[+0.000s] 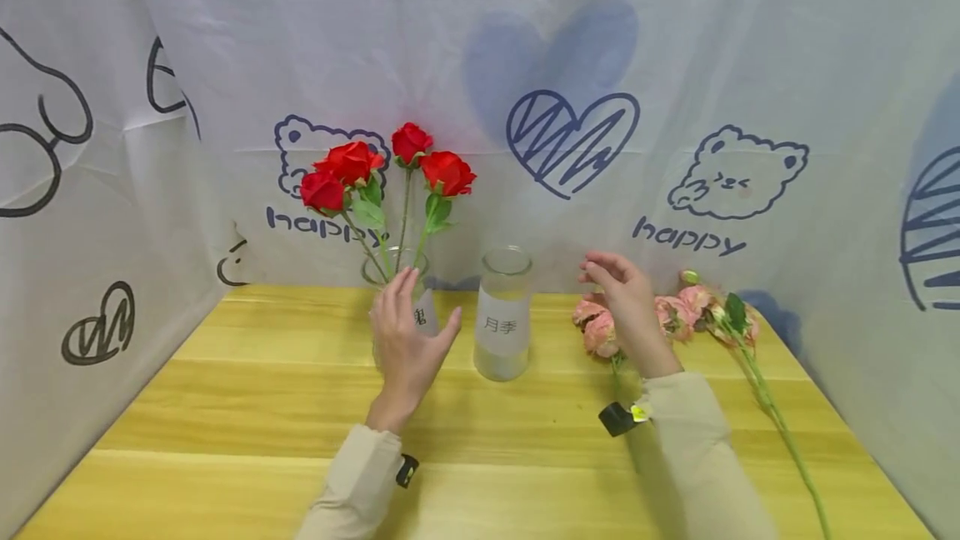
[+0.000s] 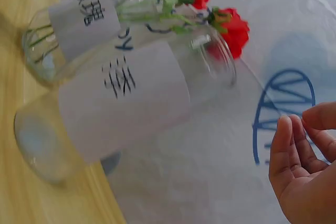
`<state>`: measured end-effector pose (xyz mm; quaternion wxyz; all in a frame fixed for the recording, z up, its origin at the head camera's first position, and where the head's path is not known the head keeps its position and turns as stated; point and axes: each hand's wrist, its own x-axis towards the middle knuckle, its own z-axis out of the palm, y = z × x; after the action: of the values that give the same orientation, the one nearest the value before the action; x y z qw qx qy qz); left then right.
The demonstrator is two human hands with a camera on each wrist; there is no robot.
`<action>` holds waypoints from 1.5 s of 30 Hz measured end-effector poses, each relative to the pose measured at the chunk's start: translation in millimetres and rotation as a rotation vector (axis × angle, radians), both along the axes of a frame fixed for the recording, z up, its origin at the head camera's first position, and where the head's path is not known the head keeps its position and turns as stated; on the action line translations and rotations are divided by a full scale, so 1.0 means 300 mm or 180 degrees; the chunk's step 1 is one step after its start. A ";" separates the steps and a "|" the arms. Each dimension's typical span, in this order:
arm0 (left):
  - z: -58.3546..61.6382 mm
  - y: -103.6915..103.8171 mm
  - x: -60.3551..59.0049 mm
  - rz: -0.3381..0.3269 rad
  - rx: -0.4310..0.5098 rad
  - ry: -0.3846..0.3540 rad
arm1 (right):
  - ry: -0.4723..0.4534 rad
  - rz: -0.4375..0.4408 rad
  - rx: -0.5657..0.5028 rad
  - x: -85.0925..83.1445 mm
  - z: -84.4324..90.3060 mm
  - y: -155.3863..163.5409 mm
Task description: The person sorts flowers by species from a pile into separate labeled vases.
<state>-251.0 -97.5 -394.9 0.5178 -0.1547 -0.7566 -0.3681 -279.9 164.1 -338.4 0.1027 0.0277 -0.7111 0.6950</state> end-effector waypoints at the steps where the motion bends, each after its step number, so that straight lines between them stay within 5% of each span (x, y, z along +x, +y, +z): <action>1: -0.005 0.013 0.003 -0.0064 0.0024 -0.0055 | -0.0028 -0.0040 -0.0014 0.001 -0.006 0.016; 4: -0.027 0.052 0.011 -0.0427 0.0158 -0.0414 | -0.0092 -0.0148 -0.0045 0.003 -0.030 0.065; 9: -0.060 0.108 0.004 -0.1033 0.0611 -0.1348 | -0.0334 -0.0290 0.0157 0.003 -0.086 0.130; 16: -0.099 0.164 -0.046 -0.1155 0.1001 -0.2217 | -0.0561 -0.0435 0.0385 0.000 -0.176 0.195; 23: -0.122 0.177 -0.081 -0.1054 0.1044 -0.2350 | -0.0586 -0.0230 0.0480 0.009 -0.252 0.232; 34: -0.170 0.180 -0.114 -0.1170 0.1033 -0.2404 | -0.0748 -0.0062 0.0497 0.028 -0.325 0.264; 45: -0.186 0.195 -0.133 -0.1296 0.1085 -0.2328 | -0.0941 0.0035 0.0926 0.041 -0.370 0.258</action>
<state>-290.9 -38.9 -450.6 0.1514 -0.0726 -0.7725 -0.6124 -267.7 241.6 -449.6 -0.0117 -0.0562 -0.8111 0.5820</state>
